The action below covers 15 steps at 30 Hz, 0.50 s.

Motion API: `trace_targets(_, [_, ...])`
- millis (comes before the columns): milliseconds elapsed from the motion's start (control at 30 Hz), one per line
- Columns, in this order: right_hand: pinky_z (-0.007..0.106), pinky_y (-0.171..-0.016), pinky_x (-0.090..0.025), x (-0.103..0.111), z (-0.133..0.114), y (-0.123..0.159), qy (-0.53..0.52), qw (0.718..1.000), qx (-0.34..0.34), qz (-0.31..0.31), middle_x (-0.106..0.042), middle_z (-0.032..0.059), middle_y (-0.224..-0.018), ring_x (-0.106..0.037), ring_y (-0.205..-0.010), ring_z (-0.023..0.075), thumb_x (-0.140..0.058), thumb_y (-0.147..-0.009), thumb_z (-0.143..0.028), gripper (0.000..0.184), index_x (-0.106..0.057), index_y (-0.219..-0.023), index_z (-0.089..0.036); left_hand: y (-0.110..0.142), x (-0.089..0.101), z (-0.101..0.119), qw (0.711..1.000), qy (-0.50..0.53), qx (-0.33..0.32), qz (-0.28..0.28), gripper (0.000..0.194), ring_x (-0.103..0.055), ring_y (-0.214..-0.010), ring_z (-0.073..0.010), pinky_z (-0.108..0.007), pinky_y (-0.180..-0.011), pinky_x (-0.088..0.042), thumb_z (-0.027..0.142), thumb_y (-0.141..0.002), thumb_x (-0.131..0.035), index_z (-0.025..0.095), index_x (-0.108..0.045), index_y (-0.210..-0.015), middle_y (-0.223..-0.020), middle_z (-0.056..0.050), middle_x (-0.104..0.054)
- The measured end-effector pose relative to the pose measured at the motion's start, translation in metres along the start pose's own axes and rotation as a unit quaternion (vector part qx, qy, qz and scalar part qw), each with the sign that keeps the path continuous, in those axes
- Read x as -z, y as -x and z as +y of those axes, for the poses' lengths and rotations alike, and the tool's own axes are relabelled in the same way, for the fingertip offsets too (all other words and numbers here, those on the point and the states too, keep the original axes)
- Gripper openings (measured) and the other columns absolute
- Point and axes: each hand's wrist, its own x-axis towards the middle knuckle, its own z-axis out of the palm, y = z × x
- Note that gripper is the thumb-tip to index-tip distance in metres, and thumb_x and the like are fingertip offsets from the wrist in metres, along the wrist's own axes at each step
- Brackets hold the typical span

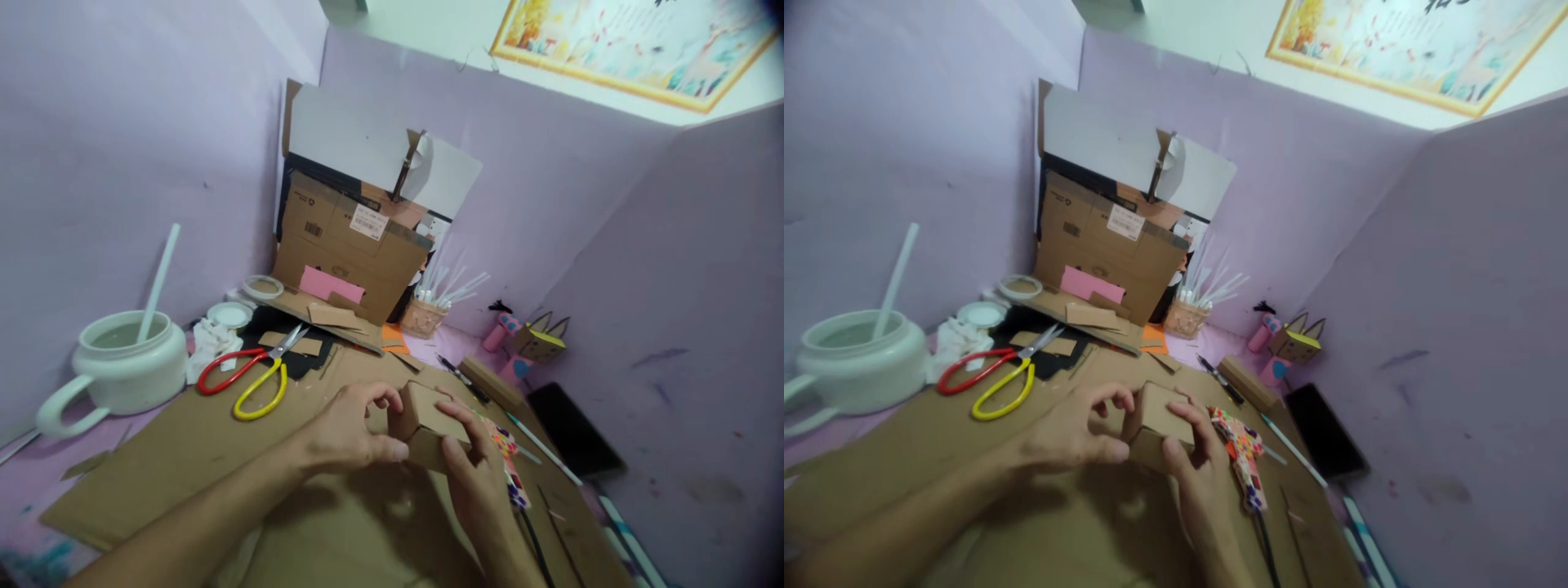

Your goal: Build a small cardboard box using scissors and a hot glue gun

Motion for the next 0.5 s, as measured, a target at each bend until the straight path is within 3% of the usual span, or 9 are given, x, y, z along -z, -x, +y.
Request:
trace_targets(100, [0.045, -0.098, -0.038, 0.003, 0.001, 0.001, 0.08, 0.993, 0.083, -0.016, -0.054, 0.009, -0.127, -0.038, -0.128, 0.0333, -0.071, -0.067, -0.046, 0.034, -0.068, -0.096, -0.028, 0.001, -0.001, 0.001, 1.0, 0.016, -0.009, -0.003, 0.028, -0.047, -0.078, -0.0165, -0.028, -0.071, -0.039, 0.019, -0.056, -0.069, 0.019, -0.052, -0.078, -0.086, 0.001, -0.058])
trace_targets(200, [0.043, -0.092, -0.044, 0.002, -0.001, 0.001, 0.079, 0.992, 0.088, -0.033, -0.051, 0.0092, -0.129, -0.042, -0.125, 0.0327, -0.07, -0.069, -0.045, 0.034, -0.067, -0.098, -0.029, 0.0, -0.008, -0.007, 0.998, 0.064, 0.01, 0.0, 0.039, -0.048, -0.072, -0.0143, -0.026, -0.066, -0.04, 0.016, -0.057, -0.068, 0.019, -0.05, -0.091, -0.077, 0.003, -0.054])
trace_targets(300, [0.045, -0.097, -0.04, 0.0, -0.003, -0.002, 0.074, 0.994, 0.068, -0.042, -0.054, 0.0099, -0.127, -0.043, -0.125, 0.0326, -0.071, -0.068, -0.044, 0.036, -0.068, -0.099, -0.027, -0.004, -0.014, -0.017, 0.99, 0.139, 0.034, -0.018, 0.05, -0.047, -0.064, -0.0121, -0.024, -0.06, -0.039, 0.014, -0.058, -0.066, 0.019, -0.045, -0.102, -0.069, 0.006, -0.05])
trace_targets(367, [0.047, -0.1, -0.037, 0.0, -0.006, -0.004, 0.059, 0.995, 0.036, -0.069, -0.057, 0.0096, -0.125, -0.046, -0.122, 0.0328, -0.075, -0.064, -0.042, 0.044, -0.066, -0.104, -0.027, -0.006, -0.014, -0.021, 0.98, 0.193, 0.039, -0.017, 0.046, -0.046, -0.063, -0.0101, -0.024, -0.059, -0.039, 0.016, -0.057, -0.066, 0.018, -0.046, -0.099, -0.076, 0.003, -0.052])
trace_targets(500, [0.044, -0.093, -0.044, 0.0, -0.008, -0.006, -0.039, 0.988, -0.05, -0.14, -0.06, 0.008, -0.123, -0.056, -0.112, 0.0289, -0.075, -0.066, -0.035, 0.057, -0.056, -0.12, -0.029, -0.011, -0.008, -0.022, 0.955, 0.282, 0.095, -0.01, 0.045, -0.053, -0.073, -0.012, -0.025, -0.065, -0.044, 0.019, -0.054, -0.071, 0.017, -0.048, -0.093, -0.096, -0.004, -0.055])
